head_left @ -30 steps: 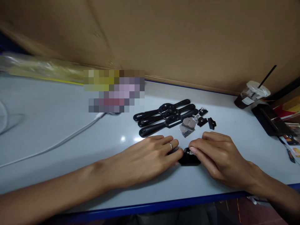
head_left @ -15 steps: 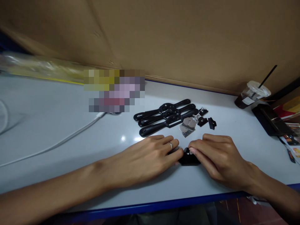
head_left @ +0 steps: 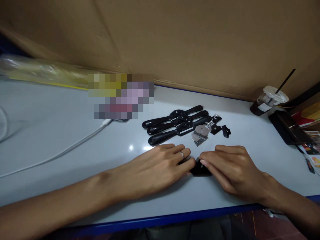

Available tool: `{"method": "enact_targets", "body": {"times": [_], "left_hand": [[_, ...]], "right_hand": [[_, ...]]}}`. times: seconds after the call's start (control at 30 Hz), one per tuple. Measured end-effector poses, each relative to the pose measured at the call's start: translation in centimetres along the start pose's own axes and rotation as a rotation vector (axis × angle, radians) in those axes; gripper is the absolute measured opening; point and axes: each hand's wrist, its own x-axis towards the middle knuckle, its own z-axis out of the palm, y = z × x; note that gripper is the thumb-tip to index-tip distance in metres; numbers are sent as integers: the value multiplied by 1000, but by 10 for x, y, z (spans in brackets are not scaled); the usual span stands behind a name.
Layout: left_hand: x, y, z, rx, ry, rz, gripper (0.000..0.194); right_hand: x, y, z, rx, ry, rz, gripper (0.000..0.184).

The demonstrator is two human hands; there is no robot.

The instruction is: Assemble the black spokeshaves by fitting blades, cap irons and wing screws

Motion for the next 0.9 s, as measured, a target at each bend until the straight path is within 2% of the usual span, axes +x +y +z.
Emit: {"method": "enact_targets", "body": {"times": [0.2, 0.33, 0.4, 0.47, 0.53, 0.6, 0.77, 0.9], "left_hand": [[2, 0, -2, 7, -12, -9, 10], [3, 0, -4, 13, 5, 1, 12], [3, 0, -4, 9, -3, -5, 12], [2, 0, -2, -2, -6, -21, 12], [1, 0, -1, -5, -1, -34, 13], [1, -1, 0, 6, -4, -43, 14], [0, -1, 0, 32, -33, -49, 25], [-1, -1, 1, 22, -32, -53, 25]], "right_hand": [[2, 1, 0, -62, -5, 9, 35], [1, 6, -10, -12, -19, 67, 33], [0, 10, -21, -20, -126, 128, 27], [-2, 14, -31, -39, -308, 177, 17], [-3, 17, -37, -20, -481, 200, 21], [-3, 19, -37, 10, -573, 210, 28], [0, 19, -27, 43, -530, 179, 25], [1, 18, -25, 35, -513, 156, 20]]}}
